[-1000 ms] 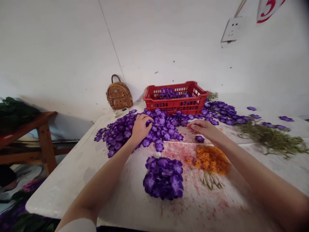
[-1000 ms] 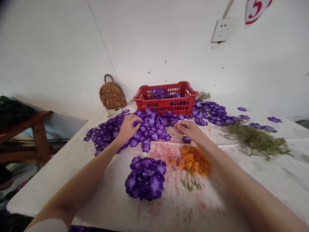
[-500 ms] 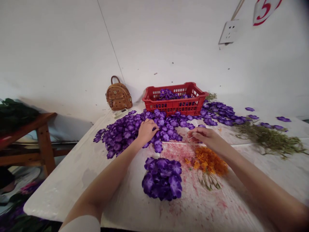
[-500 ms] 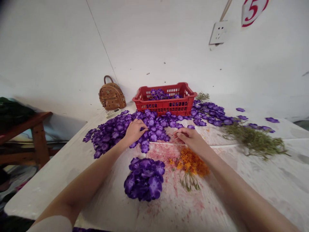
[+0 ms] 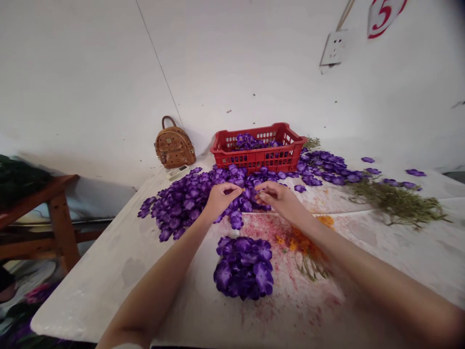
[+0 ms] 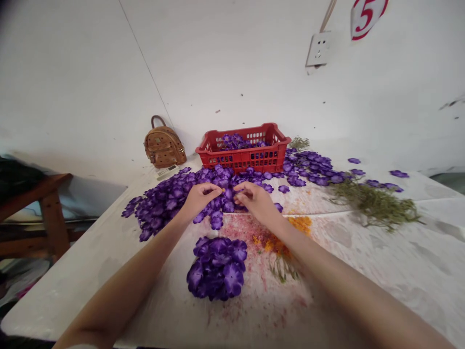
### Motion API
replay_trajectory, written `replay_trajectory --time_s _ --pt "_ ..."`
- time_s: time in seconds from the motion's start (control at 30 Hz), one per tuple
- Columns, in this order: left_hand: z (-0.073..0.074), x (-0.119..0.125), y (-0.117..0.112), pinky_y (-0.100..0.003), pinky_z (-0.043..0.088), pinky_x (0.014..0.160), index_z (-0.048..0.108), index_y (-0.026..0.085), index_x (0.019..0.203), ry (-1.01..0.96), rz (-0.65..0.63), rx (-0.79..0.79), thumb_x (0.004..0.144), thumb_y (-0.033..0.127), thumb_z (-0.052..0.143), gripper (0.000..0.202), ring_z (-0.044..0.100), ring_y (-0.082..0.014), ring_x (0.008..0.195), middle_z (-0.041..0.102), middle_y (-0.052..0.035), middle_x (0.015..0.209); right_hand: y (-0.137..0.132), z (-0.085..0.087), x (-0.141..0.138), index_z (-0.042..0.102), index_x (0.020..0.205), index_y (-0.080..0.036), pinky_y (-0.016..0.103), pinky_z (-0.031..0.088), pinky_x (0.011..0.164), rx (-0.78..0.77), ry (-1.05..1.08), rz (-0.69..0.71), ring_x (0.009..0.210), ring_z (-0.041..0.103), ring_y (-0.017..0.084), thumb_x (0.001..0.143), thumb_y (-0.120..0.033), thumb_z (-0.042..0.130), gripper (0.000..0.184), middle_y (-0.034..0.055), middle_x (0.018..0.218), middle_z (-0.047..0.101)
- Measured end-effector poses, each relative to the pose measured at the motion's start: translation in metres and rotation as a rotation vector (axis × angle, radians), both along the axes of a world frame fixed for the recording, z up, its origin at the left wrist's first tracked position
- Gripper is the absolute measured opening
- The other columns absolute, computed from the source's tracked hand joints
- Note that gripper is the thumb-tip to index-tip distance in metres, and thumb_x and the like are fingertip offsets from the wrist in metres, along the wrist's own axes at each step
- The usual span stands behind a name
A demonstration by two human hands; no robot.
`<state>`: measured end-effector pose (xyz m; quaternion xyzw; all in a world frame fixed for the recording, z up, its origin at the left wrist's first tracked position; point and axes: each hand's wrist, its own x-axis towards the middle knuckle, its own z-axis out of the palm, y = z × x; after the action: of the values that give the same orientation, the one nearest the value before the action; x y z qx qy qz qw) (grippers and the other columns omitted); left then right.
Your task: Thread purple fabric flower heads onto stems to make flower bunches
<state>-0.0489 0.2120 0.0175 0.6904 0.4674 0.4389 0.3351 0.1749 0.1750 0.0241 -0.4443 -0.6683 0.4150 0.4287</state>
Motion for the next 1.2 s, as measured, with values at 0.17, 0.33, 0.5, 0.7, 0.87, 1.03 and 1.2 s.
replay_trajectory --time_s 0.17,0.33,0.5,0.7,0.87,1.03,1.2 --pt "-0.003 0.010 -0.008 -0.032 0.057 0.084 0.081 0.017 0.087 0.002 -0.036 -0.067 0.085 0.030 0.071 0.016 0.076 -0.0232 0.089 0.082 -0.0062 0.093 0.014 -0.007 -0.031 0.064 0.087 -0.024 0.035 0.053 0.071 0.074 -0.074 -0.027 0.072 0.068 0.021 0.083 -0.037 0.062 0.013 0.0009 0.074 0.070" --pt "-0.007 -0.005 0.004 -0.034 0.057 0.091 0.081 0.018 0.091 0.132 0.018 0.030 0.091 0.024 0.065 0.017 0.076 -0.0222 0.092 0.082 -0.0063 0.097 0.018 -0.012 -0.028 0.060 0.081 -0.025 0.033 0.047 0.069 0.135 -0.124 -0.130 0.069 0.061 0.020 0.086 -0.038 0.056 0.015 0.0005 0.071 0.065" --pt "-0.007 -0.025 0.040 -0.039 0.056 0.094 0.077 0.018 0.109 0.330 0.269 0.140 0.084 0.020 0.075 0.025 0.072 -0.0242 0.094 0.079 -0.0097 0.101 0.001 0.006 0.009 0.063 0.076 -0.024 0.033 0.042 0.065 0.163 -0.197 -0.180 0.066 0.056 0.020 0.083 -0.044 0.059 0.022 0.0010 0.069 0.062" --pt "-0.006 -0.013 0.061 -0.042 0.052 0.099 0.074 0.022 0.073 0.327 0.216 0.141 0.072 0.015 0.082 0.010 0.069 -0.0253 0.093 0.077 -0.0045 0.088 -0.049 0.007 0.072 0.073 0.083 -0.027 0.033 0.041 0.060 0.029 -0.625 -0.053 0.062 0.061 0.021 0.083 -0.044 0.059 0.022 0.0033 0.071 0.070" --pt "-0.002 -0.012 0.060 -0.033 0.055 0.082 0.071 0.018 0.079 0.207 0.230 0.113 0.081 0.017 0.071 0.003 0.071 -0.0197 0.077 0.075 -0.0033 0.078 -0.058 -0.003 0.086 0.074 0.101 -0.026 0.035 0.044 0.061 0.105 -0.707 -0.263 0.062 0.064 0.024 0.082 -0.046 0.057 0.033 0.0066 0.076 0.073" --pt "0.015 -0.022 0.041 -0.027 0.054 0.074 0.069 0.016 0.078 0.125 0.219 0.092 0.083 0.022 0.070 0.007 0.070 -0.0180 0.074 0.075 -0.0036 0.078 -0.049 0.004 0.076 0.072 0.086 -0.027 0.035 0.045 0.065 0.139 -0.653 -0.207 0.068 0.068 0.025 0.085 -0.042 0.051 0.026 0.0070 0.081 0.076" --pt "0.032 -0.029 -0.026 -0.023 0.043 0.058 0.070 0.017 0.071 0.133 -0.128 -0.140 0.086 0.042 0.069 0.029 0.059 -0.0130 0.059 0.066 0.0009 0.064 -0.043 0.002 0.084 0.069 0.081 -0.027 0.034 0.042 0.062 0.140 -0.612 -0.313 0.065 0.066 0.024 0.087 -0.044 0.048 0.028 0.0046 0.074 0.074"
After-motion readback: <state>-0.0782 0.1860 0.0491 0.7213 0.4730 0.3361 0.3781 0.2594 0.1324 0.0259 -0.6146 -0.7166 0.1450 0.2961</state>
